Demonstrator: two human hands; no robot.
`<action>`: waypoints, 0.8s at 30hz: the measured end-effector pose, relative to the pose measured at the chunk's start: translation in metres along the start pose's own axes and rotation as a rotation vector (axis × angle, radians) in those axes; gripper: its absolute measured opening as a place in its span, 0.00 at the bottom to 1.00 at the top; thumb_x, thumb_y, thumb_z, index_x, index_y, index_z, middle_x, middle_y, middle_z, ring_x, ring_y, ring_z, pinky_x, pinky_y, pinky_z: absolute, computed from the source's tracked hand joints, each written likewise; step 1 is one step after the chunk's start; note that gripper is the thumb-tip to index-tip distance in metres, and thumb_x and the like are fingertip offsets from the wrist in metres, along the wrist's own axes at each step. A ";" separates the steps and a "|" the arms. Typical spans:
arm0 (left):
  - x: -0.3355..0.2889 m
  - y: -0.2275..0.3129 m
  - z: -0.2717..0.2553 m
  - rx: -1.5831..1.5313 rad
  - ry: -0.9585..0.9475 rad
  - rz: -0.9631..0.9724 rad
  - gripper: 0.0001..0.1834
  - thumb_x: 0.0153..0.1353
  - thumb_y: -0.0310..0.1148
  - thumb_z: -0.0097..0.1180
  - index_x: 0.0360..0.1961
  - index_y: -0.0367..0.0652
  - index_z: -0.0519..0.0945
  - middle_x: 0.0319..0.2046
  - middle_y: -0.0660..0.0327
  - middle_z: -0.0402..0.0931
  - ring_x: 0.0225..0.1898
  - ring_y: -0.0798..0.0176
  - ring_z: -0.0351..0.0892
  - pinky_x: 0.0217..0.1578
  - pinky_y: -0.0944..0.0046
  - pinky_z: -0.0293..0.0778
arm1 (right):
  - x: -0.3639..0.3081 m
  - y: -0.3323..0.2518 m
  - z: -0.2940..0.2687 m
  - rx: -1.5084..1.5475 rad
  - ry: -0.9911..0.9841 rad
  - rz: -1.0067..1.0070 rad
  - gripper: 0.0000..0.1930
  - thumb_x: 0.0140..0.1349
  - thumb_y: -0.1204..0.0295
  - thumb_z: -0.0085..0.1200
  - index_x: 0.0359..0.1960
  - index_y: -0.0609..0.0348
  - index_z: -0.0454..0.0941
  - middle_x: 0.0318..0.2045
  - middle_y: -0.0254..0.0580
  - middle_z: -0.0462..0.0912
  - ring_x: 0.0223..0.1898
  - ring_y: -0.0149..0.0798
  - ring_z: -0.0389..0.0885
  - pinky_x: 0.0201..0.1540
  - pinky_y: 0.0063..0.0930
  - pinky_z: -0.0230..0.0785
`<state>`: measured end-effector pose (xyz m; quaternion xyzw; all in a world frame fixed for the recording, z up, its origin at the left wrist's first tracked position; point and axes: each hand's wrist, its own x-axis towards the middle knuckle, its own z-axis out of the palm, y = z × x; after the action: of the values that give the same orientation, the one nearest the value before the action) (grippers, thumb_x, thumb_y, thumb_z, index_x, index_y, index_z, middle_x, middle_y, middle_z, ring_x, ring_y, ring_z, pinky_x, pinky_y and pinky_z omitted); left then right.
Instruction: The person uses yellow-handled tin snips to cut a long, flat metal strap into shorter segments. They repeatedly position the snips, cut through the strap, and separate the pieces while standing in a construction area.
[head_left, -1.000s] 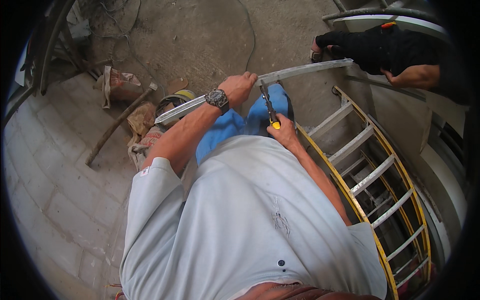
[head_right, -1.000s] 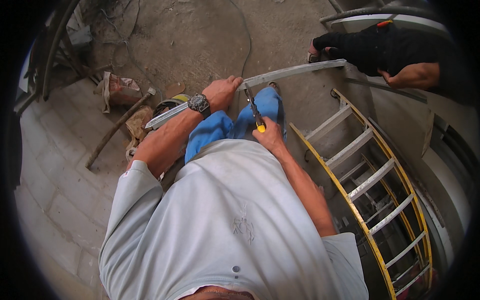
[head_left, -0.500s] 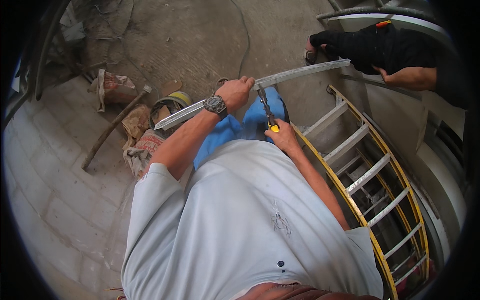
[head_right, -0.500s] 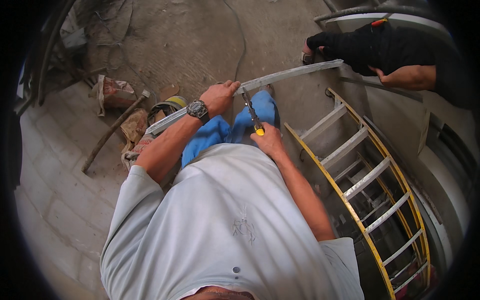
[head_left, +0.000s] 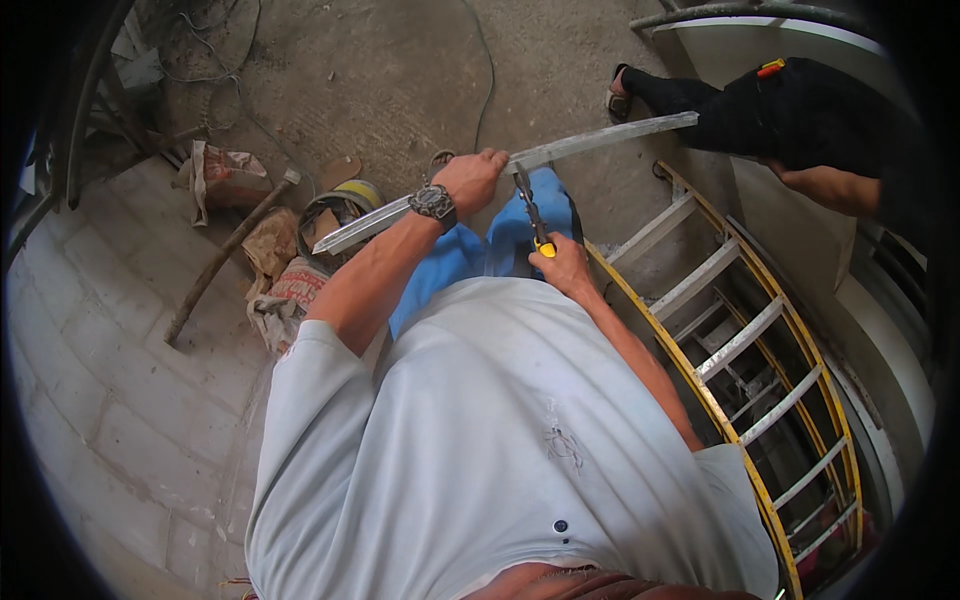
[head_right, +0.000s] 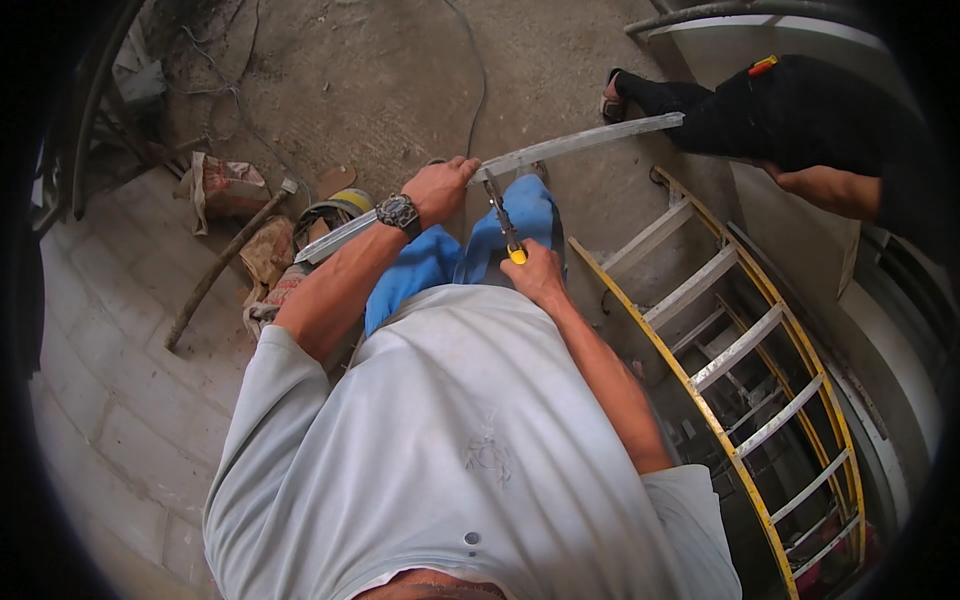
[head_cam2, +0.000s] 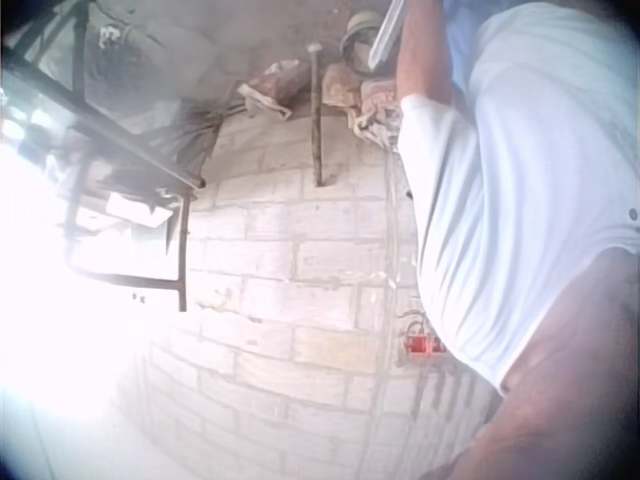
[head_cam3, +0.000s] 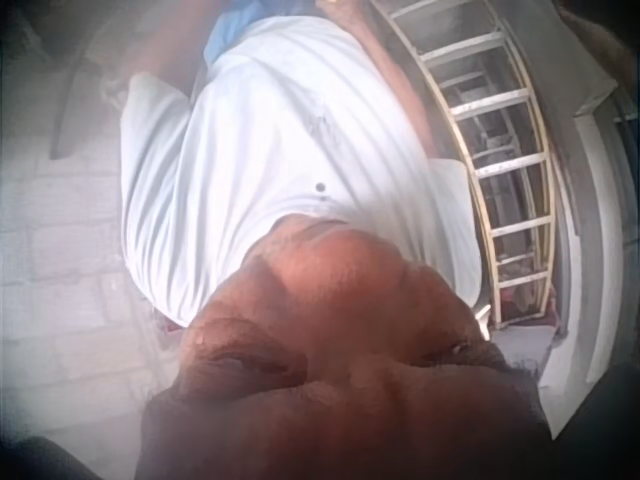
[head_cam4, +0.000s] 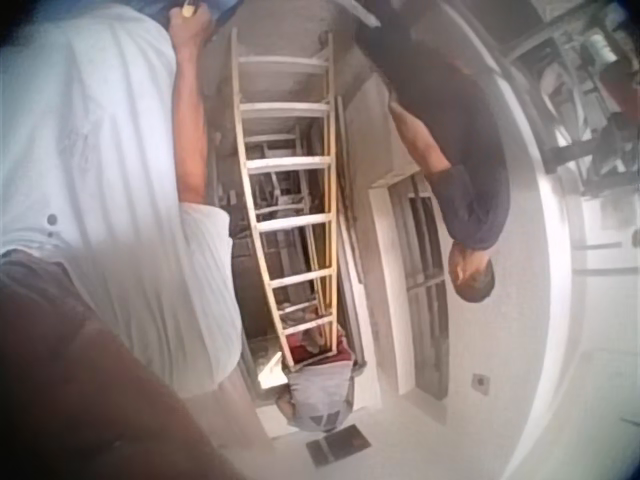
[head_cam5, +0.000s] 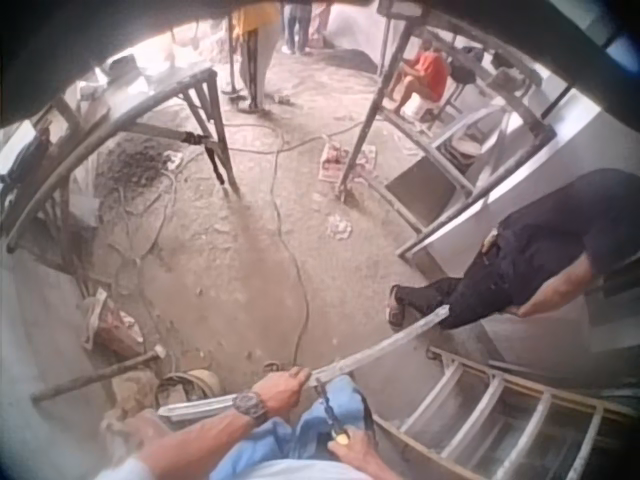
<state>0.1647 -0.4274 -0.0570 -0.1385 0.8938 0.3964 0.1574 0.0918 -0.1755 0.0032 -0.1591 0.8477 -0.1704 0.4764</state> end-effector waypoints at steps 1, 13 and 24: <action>-0.002 -0.002 0.003 0.007 0.029 0.014 0.20 0.67 0.23 0.48 0.60 0.38 0.78 0.51 0.43 0.82 0.48 0.37 0.86 0.49 0.41 0.82 | 0.000 -0.001 -0.001 0.013 -0.009 0.000 0.25 0.53 0.58 0.65 0.44 0.68 0.84 0.38 0.67 0.87 0.43 0.67 0.86 0.47 0.54 0.77; -0.004 -0.010 0.025 -0.068 0.023 0.009 0.29 0.61 0.22 0.54 0.66 0.40 0.76 0.55 0.46 0.81 0.52 0.38 0.84 0.53 0.42 0.80 | -0.003 0.000 -0.005 -0.054 -0.035 0.048 0.21 0.54 0.61 0.64 0.42 0.68 0.83 0.36 0.66 0.87 0.40 0.66 0.86 0.45 0.53 0.77; 0.002 -0.004 0.034 -0.096 0.060 -0.035 0.23 0.63 0.25 0.56 0.60 0.38 0.75 0.50 0.45 0.82 0.48 0.38 0.85 0.48 0.41 0.81 | -0.005 -0.011 -0.032 -0.138 -0.061 0.086 0.22 0.54 0.63 0.65 0.46 0.66 0.82 0.37 0.67 0.86 0.42 0.68 0.86 0.47 0.54 0.77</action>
<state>0.1703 -0.4047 -0.0823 -0.1732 0.8755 0.4319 0.1305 0.0678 -0.1791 0.0274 -0.1602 0.8487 -0.0861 0.4967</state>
